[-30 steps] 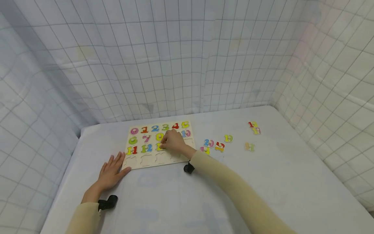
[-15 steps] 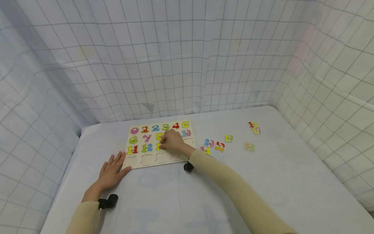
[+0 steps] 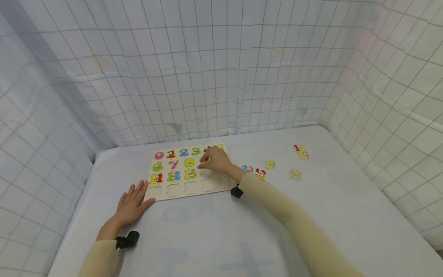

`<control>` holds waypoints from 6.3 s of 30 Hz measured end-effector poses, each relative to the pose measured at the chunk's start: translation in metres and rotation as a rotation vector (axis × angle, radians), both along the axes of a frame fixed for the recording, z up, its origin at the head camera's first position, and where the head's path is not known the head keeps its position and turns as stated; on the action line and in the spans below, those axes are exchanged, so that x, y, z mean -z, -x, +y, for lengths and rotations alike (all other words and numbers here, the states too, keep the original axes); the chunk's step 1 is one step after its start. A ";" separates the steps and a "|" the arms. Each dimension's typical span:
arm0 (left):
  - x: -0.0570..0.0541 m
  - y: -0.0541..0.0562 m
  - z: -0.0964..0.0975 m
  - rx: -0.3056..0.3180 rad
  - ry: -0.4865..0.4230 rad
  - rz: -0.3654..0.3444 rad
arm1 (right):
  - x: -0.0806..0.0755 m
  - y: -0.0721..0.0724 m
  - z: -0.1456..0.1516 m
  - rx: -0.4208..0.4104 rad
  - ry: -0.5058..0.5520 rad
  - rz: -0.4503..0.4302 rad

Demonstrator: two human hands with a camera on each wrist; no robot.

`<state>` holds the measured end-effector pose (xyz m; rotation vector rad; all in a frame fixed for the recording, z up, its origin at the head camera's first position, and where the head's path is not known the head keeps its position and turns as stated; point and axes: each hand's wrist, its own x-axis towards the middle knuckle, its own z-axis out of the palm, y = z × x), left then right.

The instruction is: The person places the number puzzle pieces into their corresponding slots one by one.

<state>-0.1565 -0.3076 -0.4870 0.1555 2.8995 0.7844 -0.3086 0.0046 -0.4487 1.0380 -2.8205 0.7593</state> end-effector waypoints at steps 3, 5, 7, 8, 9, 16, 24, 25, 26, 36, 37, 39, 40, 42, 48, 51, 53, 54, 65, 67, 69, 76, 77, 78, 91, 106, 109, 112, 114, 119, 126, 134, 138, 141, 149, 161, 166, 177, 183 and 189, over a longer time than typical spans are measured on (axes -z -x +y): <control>0.000 0.001 -0.001 0.000 0.006 0.004 | -0.009 0.002 0.029 0.025 0.035 -0.004; 0.000 0.001 -0.001 -0.001 0.002 0.003 | -0.011 0.003 0.048 0.058 0.046 -0.019; 0.000 0.001 -0.001 0.000 -0.001 0.001 | -0.011 0.002 0.066 0.091 0.046 -0.042; 0.000 0.001 -0.001 -0.001 -0.001 0.001 | -0.010 0.001 0.075 0.106 0.039 -0.056; 0.000 0.001 -0.001 -0.001 0.000 0.000 | -0.009 0.000 0.082 0.122 0.030 -0.073; 0.002 0.001 0.000 0.005 0.004 -0.006 | 0.003 -0.010 0.119 0.152 -0.092 -0.171; 0.002 0.001 0.000 0.004 -0.006 -0.013 | 0.015 -0.022 0.137 0.130 -0.129 -0.181; 0.002 0.001 0.000 0.004 -0.006 -0.013 | 0.016 -0.023 0.138 0.126 -0.127 -0.175; 0.002 0.001 0.000 0.004 -0.006 -0.012 | 0.017 -0.024 0.138 0.124 -0.123 -0.170; -0.002 0.000 0.001 0.002 -0.001 -0.011 | 0.026 -0.030 0.139 0.075 -0.098 -0.031; -0.003 0.000 0.001 0.000 0.000 -0.012 | 0.026 -0.030 0.139 0.071 -0.099 -0.023; -0.003 0.000 0.002 -0.004 -0.001 -0.016 | 0.026 -0.029 0.138 0.065 -0.103 -0.009; -0.003 0.000 0.002 -0.004 -0.001 -0.018 | 0.026 -0.029 0.138 0.065 -0.106 -0.006; -0.002 0.000 0.002 -0.006 0.004 -0.020 | 0.026 -0.029 0.138 0.064 -0.113 -0.003; -0.001 0.000 0.002 -0.007 0.016 -0.011 | 0.021 -0.026 0.129 0.047 -0.115 0.020; -0.001 0.000 0.001 -0.006 0.013 -0.006 | 0.016 -0.023 0.118 0.029 -0.109 0.024; -0.002 -0.001 0.001 -0.003 0.007 -0.002 | 0.012 -0.020 0.109 0.011 -0.111 0.027; -0.001 -0.001 0.001 -0.003 0.004 0.000 | 0.011 -0.019 0.104 0.003 -0.117 0.028; -0.001 0.000 0.002 -0.010 0.009 -0.009 | 0.011 -0.001 0.047 -0.089 -0.133 0.049; -0.001 0.000 0.003 -0.011 0.004 -0.008 | 0.012 0.001 0.039 -0.100 -0.140 0.049; -0.002 0.000 0.003 -0.011 0.002 -0.010 | 0.014 0.003 0.032 -0.107 -0.153 0.052; -0.001 0.000 0.003 -0.012 0.010 -0.012 | 0.016 0.009 0.016 -0.093 -0.179 0.033; -0.001 0.000 0.003 -0.012 0.010 -0.012 | 0.016 0.009 0.015 -0.091 -0.183 0.029; -0.001 0.000 0.003 -0.012 0.012 -0.012 | 0.017 0.010 0.014 -0.089 -0.190 0.028; -0.003 -0.001 0.004 -0.017 0.012 -0.017 | 0.016 0.009 0.013 -0.071 -0.215 0.016; -0.005 -0.002 0.005 -0.015 0.004 -0.012 | 0.018 0.008 0.013 -0.052 -0.228 0.014; -0.004 -0.001 0.004 -0.015 0.008 -0.012 | 0.018 0.008 0.013 -0.056 -0.224 0.017; -0.004 -0.001 0.004 -0.014 0.005 -0.015 | 0.019 0.009 0.014 -0.056 -0.226 0.020; -0.003 -0.001 0.004 -0.014 0.001 -0.017 | 0.017 0.009 0.017 -0.056 -0.218 0.016; -0.003 0.000 0.005 -0.009 0.007 -0.015 | 0.004 0.012 0.041 -0.044 -0.132 -0.039; -0.005 -0.001 0.003 -0.008 0.023 -0.007 | -0.010 0.022 0.100 0.020 -0.066 -0.142; -0.005 -0.002 0.001 -0.007 0.014 -0.013 | -0.001 0.021 0.161 0.066 -0.080 -0.311; -0.004 -0.002 0.001 -0.007 0.009 -0.009 | 0.004 0.019 0.182 0.072 -0.088 -0.341; -0.004 -0.002 0.002 -0.005 0.006 -0.008 | 0.007 0.016 0.191 0.062 -0.087 -0.366; -0.004 -0.002 0.003 -0.001 -0.008 -0.011 | 0.011 0.008 0.203 0.028 -0.061 -0.394; -0.002 -0.003 0.006 -0.002 -0.005 -0.005 | 0.016 0.008 0.210 -0.006 -0.077 -0.366; -0.004 -0.003 0.007 -0.005 -0.004 -0.010 | 0.017 0.009 0.211 -0.033 -0.057 -0.372; -0.005 -0.003 0.006 0.000 -0.009 -0.009 | 0.016 0.009 0.208 -0.057 0.005 -0.348; -0.004 -0.002 0.005 -0.011 0.001 -0.021 | 0.014 0.014 0.187 -0.050 0.112 -0.284; -0.007 -0.002 0.006 -0.010 -0.010 -0.022 | 0.018 0.018 0.145 -0.043 0.155 -0.242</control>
